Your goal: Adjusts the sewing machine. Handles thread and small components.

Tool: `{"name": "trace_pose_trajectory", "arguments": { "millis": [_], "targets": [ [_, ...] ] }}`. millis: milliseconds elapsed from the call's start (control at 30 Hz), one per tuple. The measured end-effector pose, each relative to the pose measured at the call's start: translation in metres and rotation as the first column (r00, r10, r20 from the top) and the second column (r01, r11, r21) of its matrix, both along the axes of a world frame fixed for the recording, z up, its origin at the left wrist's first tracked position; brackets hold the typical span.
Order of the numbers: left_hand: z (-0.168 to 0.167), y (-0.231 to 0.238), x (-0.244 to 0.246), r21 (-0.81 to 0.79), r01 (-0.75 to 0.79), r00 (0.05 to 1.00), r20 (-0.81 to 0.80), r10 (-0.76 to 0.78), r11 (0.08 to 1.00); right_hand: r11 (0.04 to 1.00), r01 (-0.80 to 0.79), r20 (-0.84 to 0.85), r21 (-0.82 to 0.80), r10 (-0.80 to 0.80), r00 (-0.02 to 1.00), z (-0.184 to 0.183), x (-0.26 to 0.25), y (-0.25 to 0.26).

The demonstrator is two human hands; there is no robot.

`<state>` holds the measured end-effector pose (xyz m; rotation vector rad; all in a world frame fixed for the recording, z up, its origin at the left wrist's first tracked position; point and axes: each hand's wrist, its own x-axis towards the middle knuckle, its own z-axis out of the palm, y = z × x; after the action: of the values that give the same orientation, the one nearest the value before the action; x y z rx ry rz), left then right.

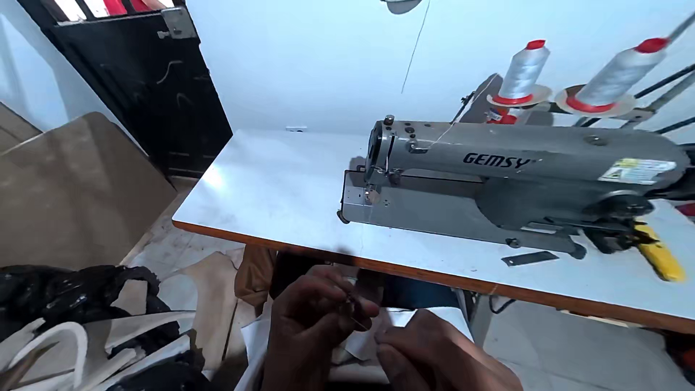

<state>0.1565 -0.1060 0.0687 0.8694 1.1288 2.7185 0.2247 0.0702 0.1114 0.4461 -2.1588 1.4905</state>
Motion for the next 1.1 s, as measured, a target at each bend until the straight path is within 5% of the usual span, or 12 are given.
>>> {"name": "trace_pose_trajectory", "arguments": {
  "millis": [200,500,733,1100],
  "targets": [
    [-0.007,0.005,0.003,0.044,0.029,0.998,-0.062,-0.026,0.999,0.996,0.078,-0.029,-0.05,-0.08,0.996,-0.007,0.01,0.002],
    [0.002,0.023,0.022,0.294,0.067,0.991,0.092,-0.098,0.953,0.995,0.055,-0.01,-0.081,-0.056,0.998,-0.011,0.015,0.008],
    [0.008,0.033,0.026,0.206,0.096,0.995,-0.009,-0.097,0.974,0.995,0.058,-0.013,-0.086,-0.06,0.998,-0.015,0.017,0.012],
    [-0.005,0.032,0.018,0.061,-0.089,0.992,-0.088,0.094,0.994,0.994,0.07,-0.039,-0.083,-0.074,0.997,-0.017,0.028,0.02]
  ]
}}
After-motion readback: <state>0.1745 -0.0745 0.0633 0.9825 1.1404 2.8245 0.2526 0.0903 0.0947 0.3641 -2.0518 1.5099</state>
